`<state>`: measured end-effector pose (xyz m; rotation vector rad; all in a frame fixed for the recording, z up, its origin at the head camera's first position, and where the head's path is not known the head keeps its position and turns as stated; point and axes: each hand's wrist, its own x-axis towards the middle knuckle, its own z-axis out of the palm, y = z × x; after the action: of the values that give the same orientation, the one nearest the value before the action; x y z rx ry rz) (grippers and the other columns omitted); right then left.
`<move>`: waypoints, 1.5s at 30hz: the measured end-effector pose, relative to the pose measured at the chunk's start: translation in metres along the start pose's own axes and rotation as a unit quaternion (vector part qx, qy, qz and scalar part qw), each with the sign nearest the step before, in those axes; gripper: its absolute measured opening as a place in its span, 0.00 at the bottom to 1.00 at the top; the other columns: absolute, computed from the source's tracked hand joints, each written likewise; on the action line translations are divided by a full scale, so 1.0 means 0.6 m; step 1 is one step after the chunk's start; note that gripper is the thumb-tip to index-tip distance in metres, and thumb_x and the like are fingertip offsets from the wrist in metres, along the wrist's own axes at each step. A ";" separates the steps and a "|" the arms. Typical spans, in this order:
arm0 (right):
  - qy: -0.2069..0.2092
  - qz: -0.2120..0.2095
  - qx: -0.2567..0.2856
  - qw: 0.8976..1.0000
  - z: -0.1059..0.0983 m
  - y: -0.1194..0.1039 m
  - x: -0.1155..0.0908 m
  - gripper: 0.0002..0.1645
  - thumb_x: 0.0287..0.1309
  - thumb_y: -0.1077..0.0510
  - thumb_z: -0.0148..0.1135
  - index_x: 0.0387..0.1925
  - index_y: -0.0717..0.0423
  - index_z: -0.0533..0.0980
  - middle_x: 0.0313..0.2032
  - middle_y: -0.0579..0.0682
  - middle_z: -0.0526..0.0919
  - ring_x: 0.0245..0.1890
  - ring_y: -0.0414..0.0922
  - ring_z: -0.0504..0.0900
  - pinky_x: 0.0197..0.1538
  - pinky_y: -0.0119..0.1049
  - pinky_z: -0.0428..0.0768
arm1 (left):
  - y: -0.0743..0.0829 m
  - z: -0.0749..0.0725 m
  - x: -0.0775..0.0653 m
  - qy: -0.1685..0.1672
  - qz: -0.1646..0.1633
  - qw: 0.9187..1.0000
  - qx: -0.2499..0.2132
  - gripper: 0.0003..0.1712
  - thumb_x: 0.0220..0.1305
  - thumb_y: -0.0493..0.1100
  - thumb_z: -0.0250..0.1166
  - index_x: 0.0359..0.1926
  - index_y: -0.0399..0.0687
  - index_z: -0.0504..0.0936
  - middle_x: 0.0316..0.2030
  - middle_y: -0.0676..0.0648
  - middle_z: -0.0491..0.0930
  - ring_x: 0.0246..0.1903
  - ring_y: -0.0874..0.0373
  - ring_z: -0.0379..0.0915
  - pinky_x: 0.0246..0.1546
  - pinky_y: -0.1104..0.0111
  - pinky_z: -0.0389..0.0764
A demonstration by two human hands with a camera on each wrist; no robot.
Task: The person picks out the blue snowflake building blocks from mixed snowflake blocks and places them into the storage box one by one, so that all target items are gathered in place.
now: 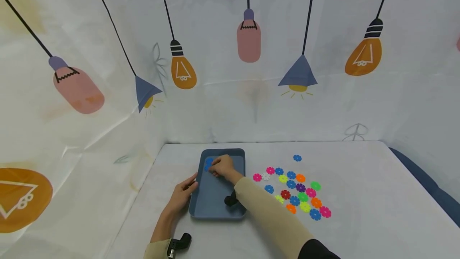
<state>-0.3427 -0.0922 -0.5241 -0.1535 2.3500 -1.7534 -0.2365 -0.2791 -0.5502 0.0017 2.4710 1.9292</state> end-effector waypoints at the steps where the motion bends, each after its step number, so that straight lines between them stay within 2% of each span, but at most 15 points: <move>1: -0.002 -0.003 -0.006 1.000 -0.006 -0.002 -0.002 0.12 0.44 0.67 0.76 0.34 0.65 0.83 0.19 0.52 0.82 0.15 0.42 0.80 0.20 0.33 0.79 | -0.001 0.001 0.001 -0.001 0.000 1.000 -0.001 0.28 0.69 0.46 0.62 0.68 0.47 0.71 0.52 0.39 0.78 0.49 0.52 0.73 0.46 0.65 0.75; 6: -0.013 -0.019 -0.029 0.999 -0.048 -0.019 -0.015 0.12 0.49 0.66 0.74 0.37 0.65 0.83 0.24 0.52 0.83 0.20 0.45 0.82 0.25 0.37 0.82 | -0.002 0.002 0.001 0.005 -0.017 1.000 -0.010 0.28 0.69 0.45 0.62 0.68 0.49 0.70 0.55 0.38 0.76 0.53 0.48 0.72 0.48 0.59 0.76; 10: -0.028 -0.023 -0.039 0.999 -0.090 -0.033 -0.017 0.12 0.54 0.64 0.71 0.41 0.65 0.83 0.29 0.52 0.84 0.26 0.50 0.84 0.31 0.42 0.83 | 0.002 0.002 0.001 0.009 -0.028 1.000 -0.004 0.28 0.69 0.47 0.62 0.69 0.51 0.70 0.56 0.38 0.75 0.53 0.49 0.70 0.48 0.60 0.75; 14: -0.064 -0.030 -0.043 0.997 -0.135 -0.045 -0.016 0.14 0.58 0.61 0.69 0.45 0.64 0.81 0.34 0.52 0.84 0.34 0.56 0.84 0.39 0.48 0.83 | 0.003 0.001 0.003 0.005 -0.032 0.999 -0.001 0.29 0.69 0.47 0.62 0.69 0.50 0.69 0.56 0.38 0.74 0.53 0.51 0.69 0.47 0.62 0.74; 17: -0.091 -0.044 -0.053 0.994 -0.170 -0.058 -0.017 0.16 0.60 0.59 0.67 0.47 0.64 0.81 0.38 0.56 0.84 0.39 0.61 0.83 0.43 0.52 0.81 | 0.004 -0.001 0.007 0.003 -0.029 1.000 -0.003 0.29 0.70 0.46 0.61 0.69 0.50 0.69 0.57 0.38 0.74 0.55 0.50 0.68 0.49 0.60 0.74; 19: -0.103 -0.053 -0.064 0.991 -0.192 -0.065 -0.019 0.15 0.61 0.59 0.66 0.46 0.63 0.81 0.41 0.59 0.84 0.41 0.63 0.82 0.42 0.50 0.81 | 0.005 -0.001 0.008 0.000 -0.028 1.000 -0.003 0.29 0.70 0.46 0.61 0.70 0.50 0.69 0.57 0.38 0.74 0.56 0.48 0.68 0.51 0.58 0.74; 22: -0.111 -0.062 -0.089 0.988 -0.221 -0.068 -0.026 0.13 0.61 0.58 0.66 0.45 0.61 0.82 0.38 0.57 0.84 0.39 0.63 0.82 0.38 0.45 0.82 | 0.005 -0.001 0.008 -0.003 -0.028 1.000 -0.003 0.29 0.70 0.46 0.61 0.69 0.49 0.69 0.58 0.37 0.73 0.57 0.47 0.68 0.52 0.55 0.75; 27: -0.109 -0.079 -0.130 0.982 -0.260 -0.060 -0.044 0.11 0.60 0.57 0.67 0.42 0.59 0.83 0.33 0.51 0.85 0.31 0.55 0.83 0.31 0.37 0.81 | 0.005 -0.001 0.006 -0.007 -0.035 0.999 -0.003 0.30 0.69 0.48 0.62 0.70 0.50 0.68 0.60 0.36 0.72 0.60 0.46 0.66 0.56 0.52 0.72; 30: -0.109 -0.083 -0.139 0.981 -0.280 -0.055 -0.054 0.11 0.61 0.57 0.67 0.41 0.59 0.84 0.33 0.51 0.85 0.31 0.54 0.82 0.31 0.37 0.81 | 0.006 0.000 0.006 -0.005 -0.038 0.999 0.001 0.31 0.69 0.48 0.61 0.70 0.50 0.68 0.61 0.37 0.71 0.60 0.46 0.65 0.56 0.52 0.72; 37: -0.112 -0.079 -0.157 0.978 -0.310 -0.034 -0.071 0.09 0.61 0.58 0.66 0.38 0.59 0.84 0.32 0.50 0.84 0.33 0.59 0.81 0.32 0.39 0.81 | 0.003 -0.003 0.004 0.000 -0.047 0.999 -0.001 0.31 0.69 0.47 0.62 0.70 0.50 0.68 0.60 0.37 0.72 0.60 0.46 0.66 0.55 0.53 0.73; 42: -0.119 -0.066 -0.181 0.974 -0.322 -0.014 -0.079 0.07 0.59 0.57 0.68 0.37 0.56 0.85 0.33 0.48 0.84 0.31 0.53 0.82 0.38 0.45 0.82 | 0.006 -0.004 0.000 -0.001 -0.041 0.999 0.005 0.29 0.70 0.45 0.61 0.70 0.50 0.68 0.61 0.36 0.71 0.61 0.44 0.65 0.55 0.50 0.72; 45: -0.120 -0.064 -0.204 0.969 -0.327 -0.001 -0.085 0.08 0.59 0.57 0.68 0.38 0.57 0.85 0.32 0.46 0.84 0.31 0.49 0.80 0.39 0.43 0.82 | 0.008 -0.003 0.000 -0.008 -0.039 0.999 0.000 0.29 0.70 0.46 0.61 0.70 0.51 0.68 0.63 0.37 0.70 0.63 0.44 0.64 0.57 0.50 0.71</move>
<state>-0.3372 0.1015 -0.4647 -0.5567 2.5261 -1.1903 -0.2366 -0.2795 -0.5449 -0.0780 2.4220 1.8920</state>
